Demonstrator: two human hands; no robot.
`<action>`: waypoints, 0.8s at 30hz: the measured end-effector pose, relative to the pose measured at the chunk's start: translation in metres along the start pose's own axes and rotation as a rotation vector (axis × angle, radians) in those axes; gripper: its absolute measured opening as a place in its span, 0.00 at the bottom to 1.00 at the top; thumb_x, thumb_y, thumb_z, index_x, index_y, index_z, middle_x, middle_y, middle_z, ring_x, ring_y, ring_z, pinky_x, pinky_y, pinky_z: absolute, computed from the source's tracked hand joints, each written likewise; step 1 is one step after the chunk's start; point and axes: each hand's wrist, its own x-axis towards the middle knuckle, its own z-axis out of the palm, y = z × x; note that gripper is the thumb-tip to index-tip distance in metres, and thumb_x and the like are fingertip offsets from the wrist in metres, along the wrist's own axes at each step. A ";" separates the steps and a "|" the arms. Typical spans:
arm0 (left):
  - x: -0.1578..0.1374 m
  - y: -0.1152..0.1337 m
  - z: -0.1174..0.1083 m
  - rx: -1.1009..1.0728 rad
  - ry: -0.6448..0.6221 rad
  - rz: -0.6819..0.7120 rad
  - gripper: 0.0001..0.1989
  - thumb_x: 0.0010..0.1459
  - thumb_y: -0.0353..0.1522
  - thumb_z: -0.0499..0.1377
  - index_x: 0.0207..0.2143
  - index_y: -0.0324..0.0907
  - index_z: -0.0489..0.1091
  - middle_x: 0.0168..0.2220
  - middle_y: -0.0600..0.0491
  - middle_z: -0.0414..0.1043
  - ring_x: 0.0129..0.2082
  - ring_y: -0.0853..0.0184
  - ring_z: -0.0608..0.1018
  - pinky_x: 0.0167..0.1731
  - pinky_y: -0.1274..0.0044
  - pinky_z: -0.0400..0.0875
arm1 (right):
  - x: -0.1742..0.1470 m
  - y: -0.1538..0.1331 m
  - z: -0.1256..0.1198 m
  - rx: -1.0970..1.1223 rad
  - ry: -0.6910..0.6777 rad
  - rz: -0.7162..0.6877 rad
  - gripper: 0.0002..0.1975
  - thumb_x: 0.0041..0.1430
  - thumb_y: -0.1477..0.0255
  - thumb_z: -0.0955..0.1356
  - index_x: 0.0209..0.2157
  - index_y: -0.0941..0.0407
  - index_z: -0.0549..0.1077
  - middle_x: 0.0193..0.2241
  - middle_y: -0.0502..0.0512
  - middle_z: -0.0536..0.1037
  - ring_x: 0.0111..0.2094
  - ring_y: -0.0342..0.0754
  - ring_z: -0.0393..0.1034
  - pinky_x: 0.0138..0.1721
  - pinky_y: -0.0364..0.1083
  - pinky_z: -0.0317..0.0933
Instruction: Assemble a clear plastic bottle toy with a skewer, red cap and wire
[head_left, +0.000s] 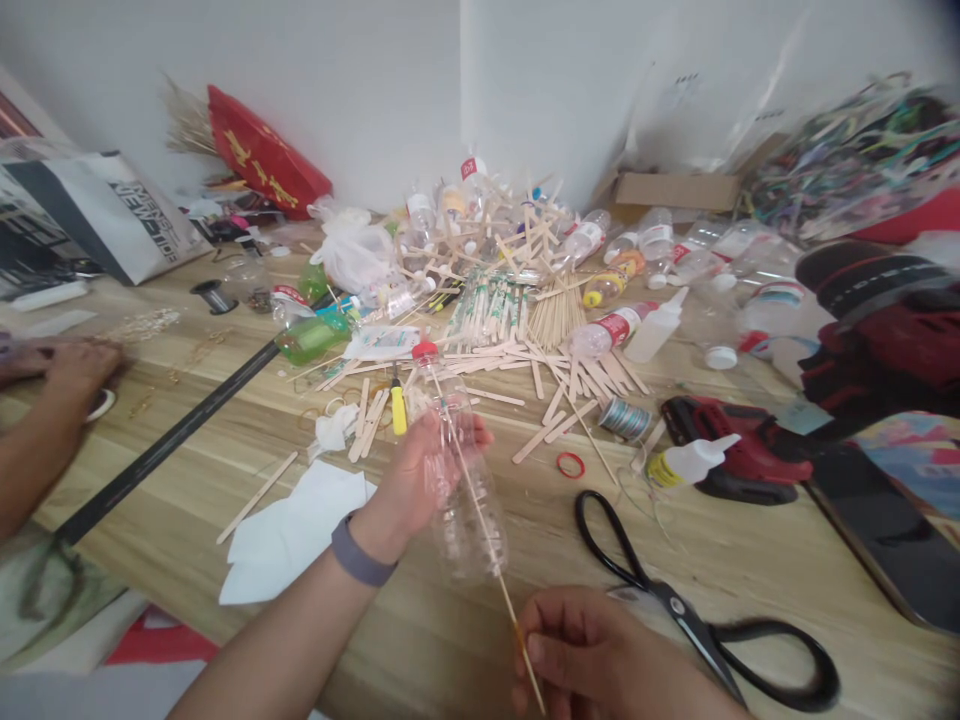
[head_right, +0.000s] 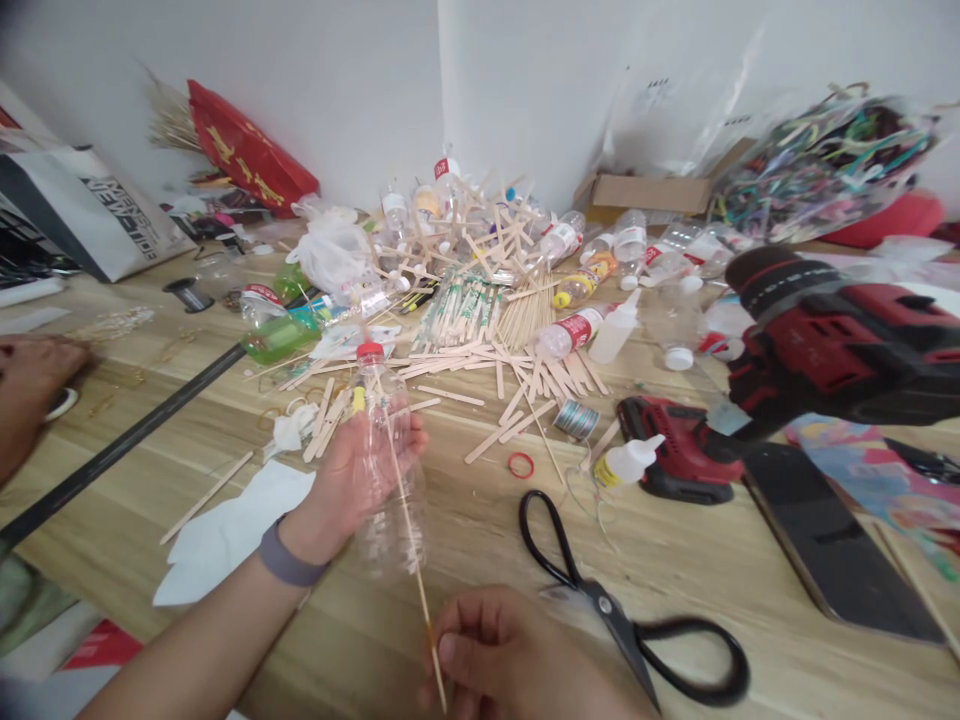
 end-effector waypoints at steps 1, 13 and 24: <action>0.000 0.000 0.000 -0.003 -0.002 0.003 0.17 0.47 0.41 0.68 0.35 0.39 0.74 0.32 0.50 0.79 0.34 0.64 0.80 0.43 0.72 0.73 | -0.002 -0.002 0.002 0.000 0.010 0.009 0.26 0.41 0.51 0.75 0.29 0.60 0.70 0.26 0.54 0.79 0.16 0.36 0.64 0.16 0.36 0.49; -0.002 -0.005 -0.003 0.066 -0.051 0.052 0.17 0.48 0.42 0.68 0.37 0.41 0.74 0.34 0.51 0.79 0.35 0.62 0.80 0.43 0.71 0.72 | 0.013 0.015 -0.009 0.078 -0.040 -0.052 0.27 0.39 0.52 0.76 0.27 0.58 0.66 0.23 0.51 0.76 0.15 0.37 0.67 0.19 0.38 0.56; -0.004 0.001 0.003 0.047 -0.055 0.046 0.15 0.50 0.43 0.67 0.36 0.41 0.77 0.32 0.55 0.81 0.35 0.66 0.80 0.43 0.76 0.72 | 0.003 0.008 -0.011 0.000 -0.043 -0.037 0.28 0.46 0.46 0.71 0.33 0.58 0.73 0.31 0.59 0.80 0.19 0.38 0.69 0.16 0.35 0.52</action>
